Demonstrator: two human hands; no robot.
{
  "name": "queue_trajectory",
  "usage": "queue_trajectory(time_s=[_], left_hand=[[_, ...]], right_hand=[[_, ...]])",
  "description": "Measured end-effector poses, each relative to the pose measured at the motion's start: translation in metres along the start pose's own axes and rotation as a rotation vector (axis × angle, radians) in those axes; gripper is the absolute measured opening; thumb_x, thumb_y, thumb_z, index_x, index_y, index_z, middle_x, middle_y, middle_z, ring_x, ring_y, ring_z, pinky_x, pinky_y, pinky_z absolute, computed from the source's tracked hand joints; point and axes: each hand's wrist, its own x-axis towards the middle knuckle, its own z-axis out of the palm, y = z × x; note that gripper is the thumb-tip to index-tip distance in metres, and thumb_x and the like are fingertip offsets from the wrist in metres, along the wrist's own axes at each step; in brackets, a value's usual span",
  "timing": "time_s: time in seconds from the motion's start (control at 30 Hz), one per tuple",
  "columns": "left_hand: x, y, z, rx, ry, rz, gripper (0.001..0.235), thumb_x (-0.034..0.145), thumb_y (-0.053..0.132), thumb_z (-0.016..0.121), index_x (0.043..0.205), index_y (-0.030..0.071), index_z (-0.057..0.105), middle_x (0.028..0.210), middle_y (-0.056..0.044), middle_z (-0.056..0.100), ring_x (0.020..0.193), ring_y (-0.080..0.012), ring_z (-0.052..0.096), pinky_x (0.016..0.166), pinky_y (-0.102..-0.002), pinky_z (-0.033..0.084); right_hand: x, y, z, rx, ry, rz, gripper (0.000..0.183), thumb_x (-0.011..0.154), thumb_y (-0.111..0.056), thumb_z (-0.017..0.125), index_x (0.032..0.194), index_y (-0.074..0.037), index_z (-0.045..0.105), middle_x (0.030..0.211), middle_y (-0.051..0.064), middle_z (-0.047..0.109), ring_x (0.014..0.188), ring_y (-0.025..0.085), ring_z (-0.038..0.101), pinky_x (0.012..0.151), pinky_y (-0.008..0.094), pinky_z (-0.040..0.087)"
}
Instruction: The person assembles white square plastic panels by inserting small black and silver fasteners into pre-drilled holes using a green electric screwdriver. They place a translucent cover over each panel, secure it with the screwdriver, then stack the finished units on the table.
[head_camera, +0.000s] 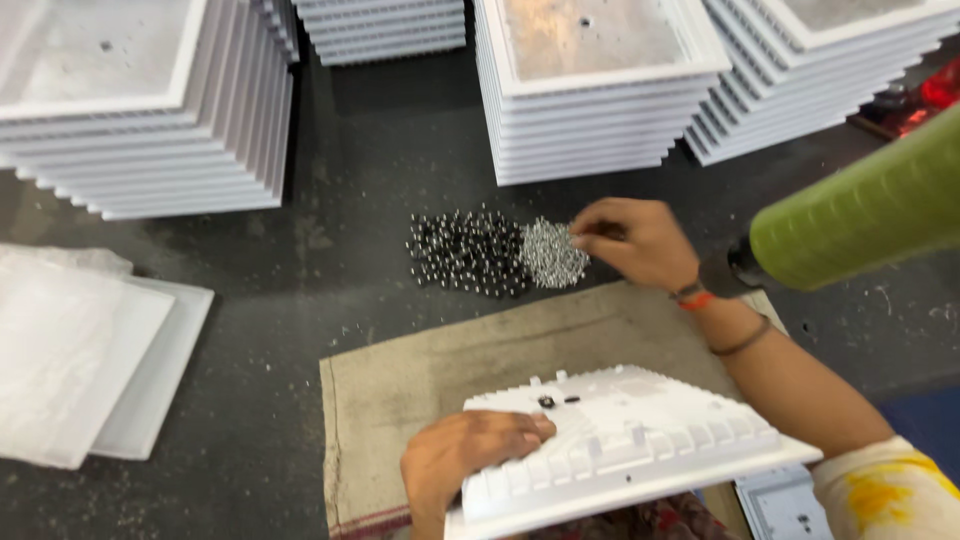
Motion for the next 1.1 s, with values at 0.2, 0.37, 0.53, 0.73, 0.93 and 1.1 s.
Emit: queue_trajectory(time_s=[0.2, 0.37, 0.53, 0.73, 0.93, 1.1], left_hand=[[0.0, 0.007, 0.006, 0.023, 0.068, -0.03, 0.025, 0.086, 0.026, 0.076, 0.096, 0.004, 0.07, 0.094, -0.012, 0.08, 0.091, -0.0254, 0.084, 0.083, -0.035, 0.066], [-0.002, 0.005, 0.004, 0.037, 0.054, -0.024, 0.029, 0.088, 0.029, 0.076, 0.099, 0.003, 0.069, 0.097, -0.014, 0.08, 0.092, -0.0246, 0.083, 0.084, -0.034, 0.066], [0.001, -0.003, 0.006, 0.121, 0.1, -0.001, 0.037, 0.08, 0.032, 0.085, 0.099, 0.004, 0.07, 0.098, -0.012, 0.08, 0.09, -0.0231, 0.082, 0.08, -0.032, 0.065], [0.014, -0.02, 0.001, 0.157, 0.136, -0.044, 0.044, 0.07, 0.025, 0.095, 0.103, 0.006, 0.072, 0.099, -0.011, 0.081, 0.094, -0.0221, 0.083, 0.08, -0.03, 0.065], [0.017, -0.025, 0.001, 0.114, 0.163, -0.047, 0.05, 0.065, 0.021, 0.099, 0.103, 0.006, 0.069, 0.098, -0.011, 0.08, 0.096, -0.0225, 0.082, 0.082, -0.029, 0.066], [0.012, -0.025, -0.001, 0.137, 0.135, -0.056, 0.046, 0.066, 0.022, 0.096, 0.1, 0.007, 0.07, 0.098, -0.01, 0.081, 0.095, -0.0226, 0.083, 0.082, -0.03, 0.065]], right_hand=[[-0.12, -0.032, -0.062, 0.011, 0.129, 0.06, 0.018, 0.084, -0.001, 0.076, 0.102, -0.001, 0.075, 0.092, 0.007, 0.076, 0.083, 0.011, 0.07, 0.073, 0.026, 0.055], [-0.141, -0.104, -0.109, 0.103, -0.095, -0.306, 0.021, 0.079, -0.004, 0.076, 0.099, -0.005, 0.07, 0.1, 0.006, 0.074, 0.091, 0.014, 0.074, 0.072, 0.028, 0.06], [-0.087, -0.154, -0.087, 0.015, -0.512, -0.668, 0.018, 0.085, -0.009, 0.076, 0.102, -0.007, 0.07, 0.099, 0.004, 0.072, 0.089, 0.019, 0.073, 0.072, 0.03, 0.059], [-0.047, -0.182, -0.073, -0.082, -0.563, -0.854, 0.017, 0.087, -0.006, 0.074, 0.103, -0.004, 0.069, 0.101, 0.006, 0.067, 0.09, 0.023, 0.068, 0.074, 0.033, 0.058], [-0.038, -0.19, -0.072, -0.177, -0.583, -0.9, 0.018, 0.083, -0.004, 0.074, 0.101, -0.004, 0.071, 0.101, 0.006, 0.068, 0.088, 0.024, 0.068, 0.068, 0.034, 0.058], [-0.039, -0.186, -0.078, -0.201, -0.622, -0.933, 0.02, 0.085, -0.004, 0.072, 0.105, -0.005, 0.072, 0.105, 0.005, 0.069, 0.089, 0.023, 0.068, 0.066, 0.032, 0.057]])
